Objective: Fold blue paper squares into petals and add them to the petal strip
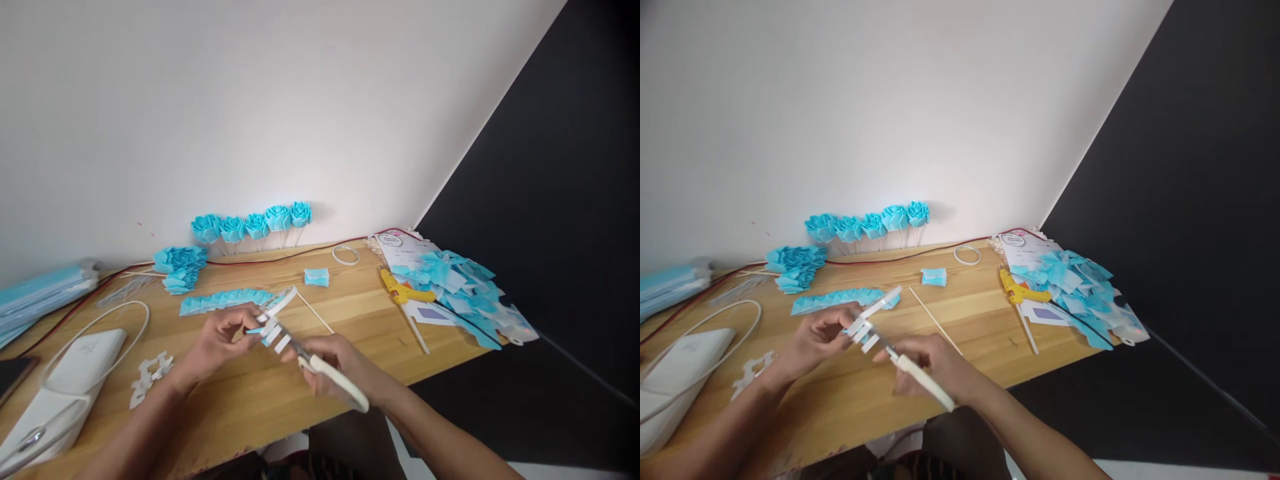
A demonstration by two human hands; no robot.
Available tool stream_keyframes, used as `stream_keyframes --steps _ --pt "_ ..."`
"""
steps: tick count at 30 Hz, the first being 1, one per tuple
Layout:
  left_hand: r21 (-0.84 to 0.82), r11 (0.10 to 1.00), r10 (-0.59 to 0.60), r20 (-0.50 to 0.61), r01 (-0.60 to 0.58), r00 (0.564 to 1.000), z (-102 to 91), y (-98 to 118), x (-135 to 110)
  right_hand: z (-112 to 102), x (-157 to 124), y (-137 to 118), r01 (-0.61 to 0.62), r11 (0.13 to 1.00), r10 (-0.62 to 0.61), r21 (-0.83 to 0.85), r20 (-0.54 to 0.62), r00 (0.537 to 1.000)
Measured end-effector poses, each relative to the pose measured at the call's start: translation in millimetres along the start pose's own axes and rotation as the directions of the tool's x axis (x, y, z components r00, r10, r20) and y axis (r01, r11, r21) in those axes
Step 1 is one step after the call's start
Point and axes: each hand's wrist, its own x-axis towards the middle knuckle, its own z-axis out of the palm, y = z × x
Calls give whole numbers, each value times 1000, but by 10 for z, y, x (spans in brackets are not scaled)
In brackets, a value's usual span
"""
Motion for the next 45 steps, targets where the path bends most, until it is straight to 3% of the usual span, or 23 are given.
stream_keyframes --steps 4,7,9,11,12,14,16,17,19,22,26,29,31,34,36,39,42,45 --pt "55 998 -30 -17 31 999 -1 -5 9 64 -39 -95 35 981 -22 -191 74 997" --pt "36 999 -18 -43 20 999 -21 -3 13 30 -157 -116 -11 998 16 -57 75 997" --pt "29 999 -16 -27 17 999 -30 -22 5 -51 -270 -93 -24 997 25 77 -9 1000" --pt "22 1000 -20 -15 21 1000 -29 -52 -12 -181 -404 -57 11 990 16 138 -193 981" --pt "10 1000 -26 -23 26 999 -24 -64 -20 -259 -481 -37 36 991 7 132 -311 950" --pt "-29 998 -56 -71 54 996 -3 -67 -16 -424 -656 1 65 994 -5 92 -545 839" --pt "-66 992 -112 -96 106 989 41 -32 39 -568 -853 41 78 994 -6 74 -684 729" --pt "-74 987 -146 -79 140 986 80 -3 94 -623 -951 60 93 992 -3 86 -718 697" --pt "-70 976 -209 -17 207 978 215 54 271 -689 -1119 91 137 979 25 150 -759 651" --pt "-78 962 -255 73 261 964 591 43 676 -706 -1261 90 231 934 73 273 -777 625" --pt "-94 948 -296 80 303 952 1224 -166 1220 -706 -1302 18 385 849 29 361 -760 649" --pt "-22 945 -323 80 326 943 1452 -250 1419 -734 -1352 2 430 831 -34 352 -741 671" --pt "16 952 -307 50 307 950 1402 -213 1433 -752 -1405 31 423 833 -45 356 -719 693" --pt "46 963 -265 -10 265 964 1114 -72 1317 -754 -1454 97 368 837 -24 405 -645 764" --pt "60 971 -227 -81 232 971 879 18 1163 -733 -1439 128 298 844 9 446 -566 824" --pt "82 952 -286 -116 296 951 611 89 844 -683 -1348 127 131 883 92 450 -441 893" --pt "173 937 -308 0 303 952 542 116 498 -662 -1212 63 -72 950 178 303 -340 924" --pt "209 933 -333 189 294 924 634 168 235 -736 -1033 -43 -237 972 225 -8 -289 931"
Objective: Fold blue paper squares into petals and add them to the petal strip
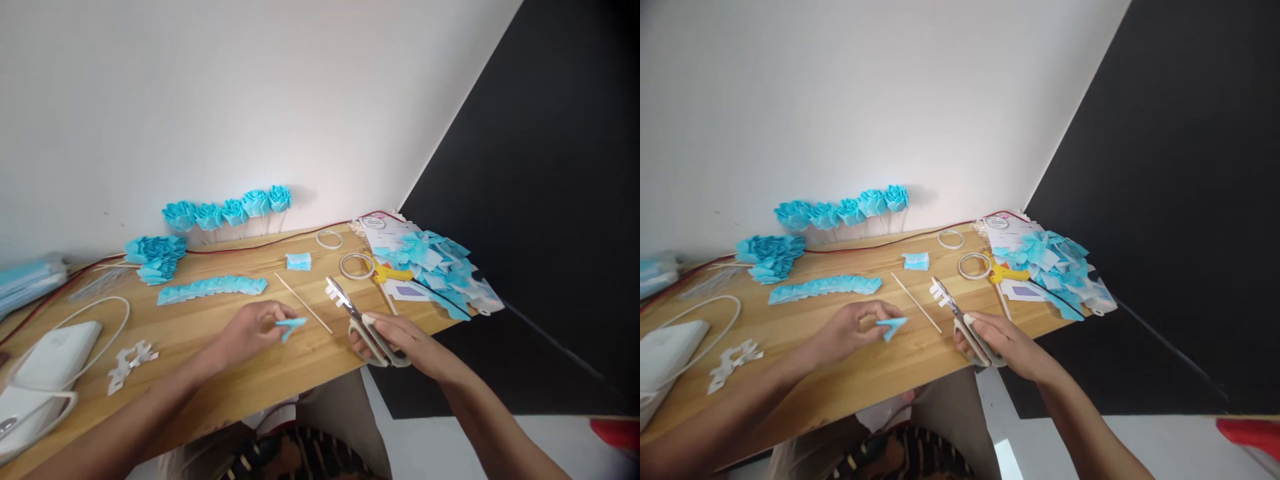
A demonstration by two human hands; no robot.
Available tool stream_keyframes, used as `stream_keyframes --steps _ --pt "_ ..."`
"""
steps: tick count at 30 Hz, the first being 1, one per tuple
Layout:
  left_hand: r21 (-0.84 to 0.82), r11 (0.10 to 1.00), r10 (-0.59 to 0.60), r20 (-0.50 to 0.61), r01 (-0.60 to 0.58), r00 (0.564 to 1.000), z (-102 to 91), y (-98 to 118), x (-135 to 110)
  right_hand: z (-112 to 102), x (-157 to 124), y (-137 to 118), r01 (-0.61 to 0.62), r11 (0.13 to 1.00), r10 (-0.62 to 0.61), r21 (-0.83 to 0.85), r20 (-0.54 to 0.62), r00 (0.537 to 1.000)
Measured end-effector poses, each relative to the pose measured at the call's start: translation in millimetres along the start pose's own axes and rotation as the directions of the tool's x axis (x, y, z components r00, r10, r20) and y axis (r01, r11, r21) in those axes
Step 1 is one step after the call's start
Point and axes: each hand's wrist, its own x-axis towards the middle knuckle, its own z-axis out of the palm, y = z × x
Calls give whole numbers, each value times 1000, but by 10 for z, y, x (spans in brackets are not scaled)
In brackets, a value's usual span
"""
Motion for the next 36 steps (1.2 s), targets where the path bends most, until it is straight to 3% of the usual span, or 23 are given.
stream_keyframes --steps 2,4,6,11,14,17,24,29,36 --pt "-17 1000 13 72 -12 997 98 30 -102 -65 167 -98 -2 974 4 -225 7 1000" --pt "-2 1000 16 137 -16 990 159 54 -169 -146 380 -165 -6 891 -30 -454 -72 997" --pt "16 1000 -18 166 16 986 175 47 -208 -223 613 -178 -46 834 -20 -550 -113 993" --pt "-100 985 -124 173 143 977 76 -81 -226 -346 1038 -38 -17 734 -7 -679 -32 999" --pt "-167 966 -168 171 196 971 -4 -160 -209 -310 1093 5 55 542 -218 -838 -78 973" --pt "-196 951 -203 181 237 962 -43 -223 -183 -150 1078 -35 104 371 -458 -923 -84 885" --pt "-302 924 -210 110 234 971 -49 -428 -166 223 1242 -85 172 468 -480 -867 -86 873" --pt "-345 902 -260 48 261 964 -81 -482 -181 231 1367 -57 150 487 -476 -860 -118 872" --pt "-373 888 -295 -15 268 955 -133 -424 -160 237 1329 -56 146 490 -507 -859 -145 850"
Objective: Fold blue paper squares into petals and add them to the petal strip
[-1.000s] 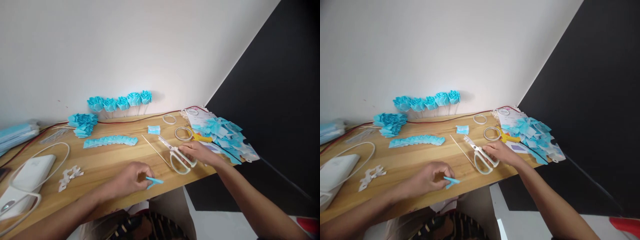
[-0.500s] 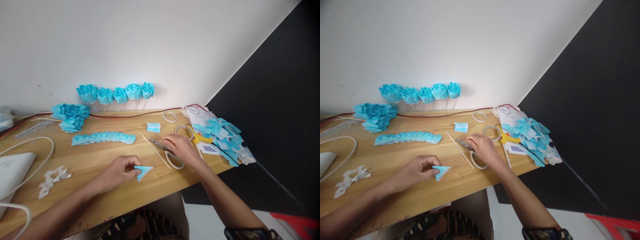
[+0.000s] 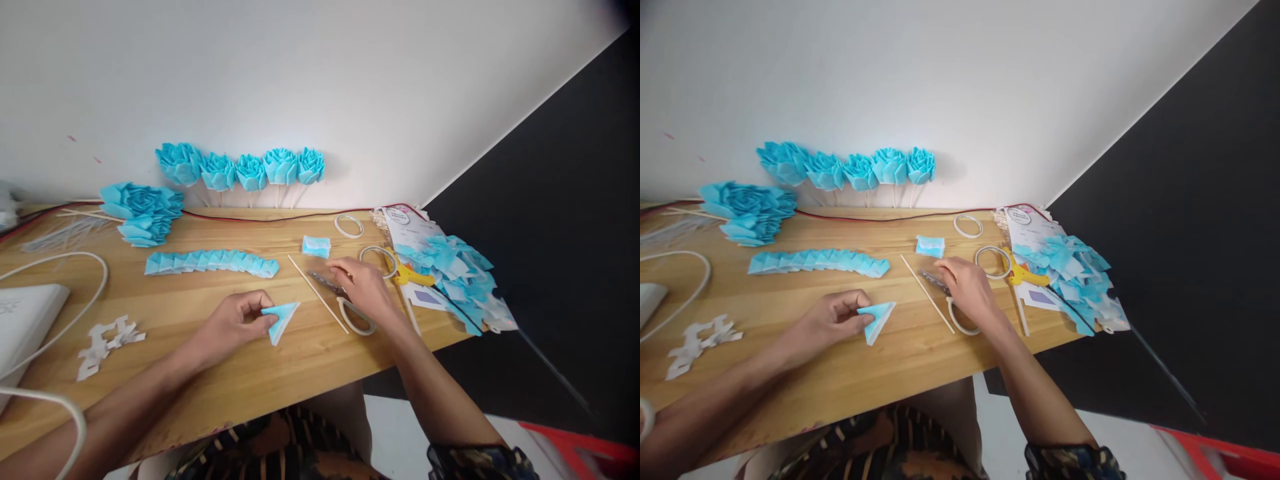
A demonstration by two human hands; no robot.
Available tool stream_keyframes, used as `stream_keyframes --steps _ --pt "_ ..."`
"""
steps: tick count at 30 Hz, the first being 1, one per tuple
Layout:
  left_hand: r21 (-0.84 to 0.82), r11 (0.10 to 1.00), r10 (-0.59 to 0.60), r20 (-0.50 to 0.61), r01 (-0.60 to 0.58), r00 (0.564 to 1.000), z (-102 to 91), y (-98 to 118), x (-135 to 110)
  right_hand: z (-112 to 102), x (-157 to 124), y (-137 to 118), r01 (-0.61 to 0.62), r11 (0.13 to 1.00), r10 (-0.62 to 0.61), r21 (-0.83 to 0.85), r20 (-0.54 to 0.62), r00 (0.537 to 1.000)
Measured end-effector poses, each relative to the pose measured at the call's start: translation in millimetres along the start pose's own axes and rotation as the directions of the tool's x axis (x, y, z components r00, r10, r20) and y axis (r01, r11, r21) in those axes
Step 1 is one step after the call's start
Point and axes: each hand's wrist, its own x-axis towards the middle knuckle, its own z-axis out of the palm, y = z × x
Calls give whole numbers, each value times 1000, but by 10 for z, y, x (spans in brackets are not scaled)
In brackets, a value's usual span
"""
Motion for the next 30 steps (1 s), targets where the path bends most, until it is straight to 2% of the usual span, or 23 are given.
stream_keyframes --steps 7,9,13,16,19,26,30 --pt "-28 999 -17 -8 17 1000 15 37 -11 57 65 -44 29 999 -26 -28 86 996" --pt "-28 999 -16 -16 16 1000 16 36 -16 36 58 -43 16 998 -12 -54 76 997" --pt "-28 1000 -1 -30 0 1000 5 13 -17 -82 -26 -55 -13 997 16 -82 40 999" --pt "-41 999 4 -37 -5 999 -1 7 -14 -133 -110 -73 -6 994 16 -105 89 996" --pt "-53 999 3 -46 -5 999 1 17 -11 -83 -166 -79 -4 995 16 -98 115 993" --pt "-75 997 22 -85 -29 996 -21 31 -21 91 -186 -66 -74 996 75 -58 29 997" --pt "-107 993 27 -112 -39 993 -48 36 -16 40 -258 -202 -161 986 164 33 -119 979"
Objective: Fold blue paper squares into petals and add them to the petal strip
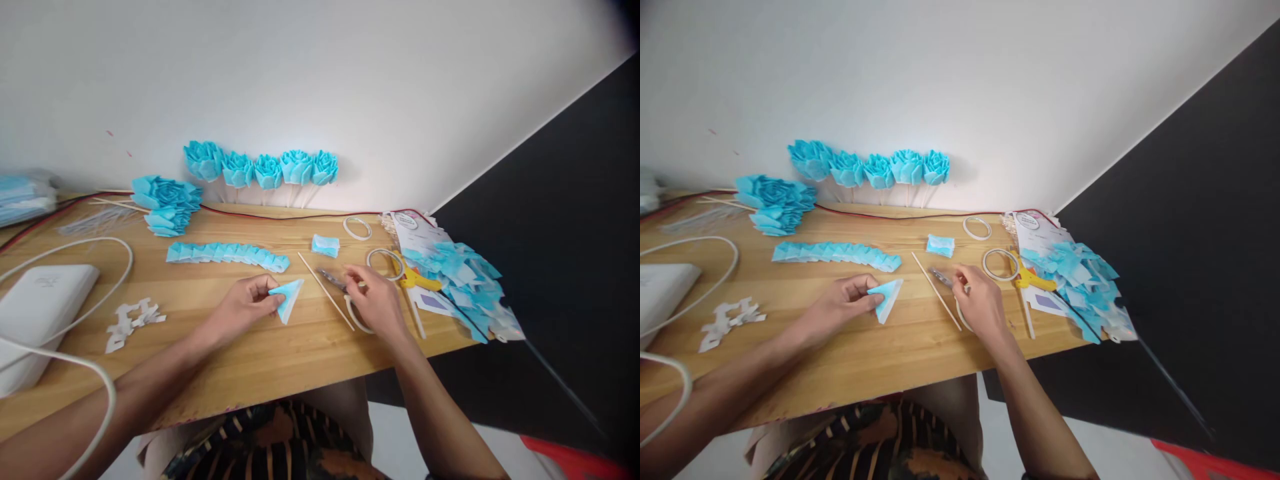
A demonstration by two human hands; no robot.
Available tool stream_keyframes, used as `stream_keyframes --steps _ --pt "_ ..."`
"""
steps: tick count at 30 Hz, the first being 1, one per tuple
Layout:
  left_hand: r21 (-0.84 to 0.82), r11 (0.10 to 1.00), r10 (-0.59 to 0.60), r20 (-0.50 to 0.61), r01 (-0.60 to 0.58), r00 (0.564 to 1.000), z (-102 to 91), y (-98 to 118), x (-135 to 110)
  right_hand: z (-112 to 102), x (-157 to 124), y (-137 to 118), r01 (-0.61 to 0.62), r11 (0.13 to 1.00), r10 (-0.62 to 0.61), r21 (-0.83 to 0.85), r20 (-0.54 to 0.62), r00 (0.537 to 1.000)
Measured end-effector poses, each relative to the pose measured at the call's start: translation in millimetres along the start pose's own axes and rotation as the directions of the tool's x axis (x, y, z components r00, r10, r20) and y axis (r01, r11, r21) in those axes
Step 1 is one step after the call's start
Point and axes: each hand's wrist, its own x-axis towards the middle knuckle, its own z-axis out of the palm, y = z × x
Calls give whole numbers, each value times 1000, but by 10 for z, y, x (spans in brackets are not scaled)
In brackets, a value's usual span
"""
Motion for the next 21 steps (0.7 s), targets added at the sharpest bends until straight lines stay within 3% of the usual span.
stream_keyframes --steps 3,5,9,11,16,21 --pt "-32 999 7 -10 -7 1000 -10 3 6 -8 -100 -177 3 981 -6 196 18 1000" --pt "-50 999 18 -11 -19 1000 -13 3 3 40 -146 -294 118 963 -133 242 45 990" --pt "-90 995 52 6 -52 999 -14 5 -12 186 -146 -447 467 874 -467 139 -29 884" --pt "-117 990 78 2 -78 997 -11 11 -20 238 -120 -482 557 825 -556 93 -39 830" --pt "-166 983 81 -24 -84 996 -1 42 -38 301 -64 -525 640 766 -638 67 -49 768" --pt "-126 989 72 -52 -78 996 -6 48 -41 358 -59 -553 610 784 -608 116 -58 792"
